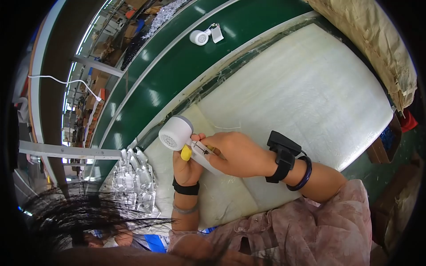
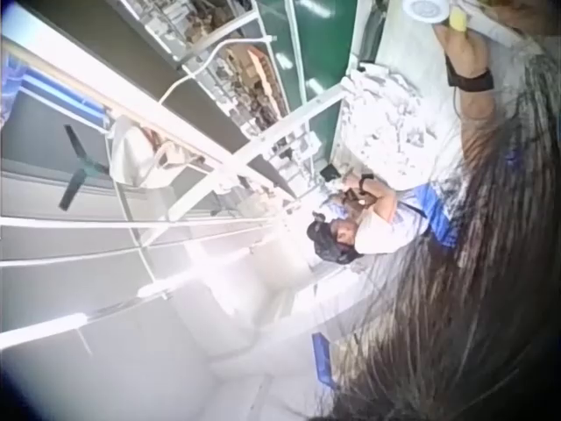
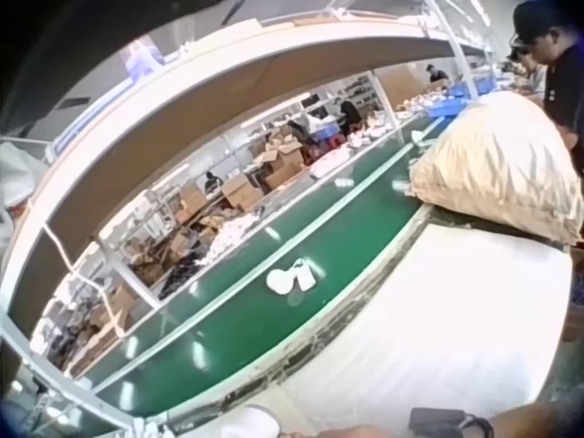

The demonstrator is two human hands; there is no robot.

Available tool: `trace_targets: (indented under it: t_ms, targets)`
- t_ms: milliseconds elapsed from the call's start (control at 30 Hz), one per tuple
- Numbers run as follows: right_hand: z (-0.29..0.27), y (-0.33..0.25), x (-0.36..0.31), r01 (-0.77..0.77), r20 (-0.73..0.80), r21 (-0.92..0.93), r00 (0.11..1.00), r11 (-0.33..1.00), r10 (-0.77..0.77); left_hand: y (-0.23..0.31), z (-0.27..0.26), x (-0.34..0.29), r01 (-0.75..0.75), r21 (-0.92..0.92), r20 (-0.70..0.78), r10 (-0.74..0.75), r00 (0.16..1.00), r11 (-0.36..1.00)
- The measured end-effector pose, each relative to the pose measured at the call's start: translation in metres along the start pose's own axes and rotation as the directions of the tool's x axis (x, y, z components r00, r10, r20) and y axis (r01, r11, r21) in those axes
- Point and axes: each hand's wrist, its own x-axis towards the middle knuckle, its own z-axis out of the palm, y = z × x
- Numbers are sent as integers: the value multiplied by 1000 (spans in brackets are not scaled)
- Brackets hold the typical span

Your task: The person assembles a handheld fan by inserting a battery and circuit board into the housing, fitting the fan motor into place, and snapping the cover onto the handle. Once assembled, the fan is placed on the conveyor belt and the process repeats with a new housing.

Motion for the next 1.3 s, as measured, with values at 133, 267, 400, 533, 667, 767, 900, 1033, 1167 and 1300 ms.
trace_targets:
  t_ms: [133,267,400,533,667,767,900,1033,1167,1300]
  targets:
    - [-4,-8,2,-61,110,-35,992,997,65,1,-3,0,40,25,7,-40,999,999]
    - [11,2,-5,16,-11,-192,1000,981,-19,1,0,-1,50,51,-23,-49,999,997]
    - [15,5,-7,-4,-1,-315,1000,949,4,-3,-1,-2,40,85,-83,-33,996,996]
    - [12,1,-4,-13,-13,-245,1000,969,10,-1,4,-3,23,133,-92,-11,996,991]
    - [12,1,-6,5,-57,-189,998,982,-16,-1,4,-4,37,109,-55,-31,998,993]
    - [11,1,-6,19,-62,-160,998,987,-30,-3,2,-2,85,9,-2,-85,996,996]
    - [13,3,-5,8,-66,-111,998,994,-15,0,0,-3,106,-107,47,-102,994,989]
    - [2,0,0,-29,-12,11,999,1000,29,-2,-8,-1,154,-194,115,-133,984,969]
    - [2,2,3,-44,-67,-19,997,999,43,-2,-5,0,97,-72,105,-89,990,993]
    - [-3,-1,3,-29,-25,-129,999,991,26,-2,-6,1,54,-54,145,-45,988,997]
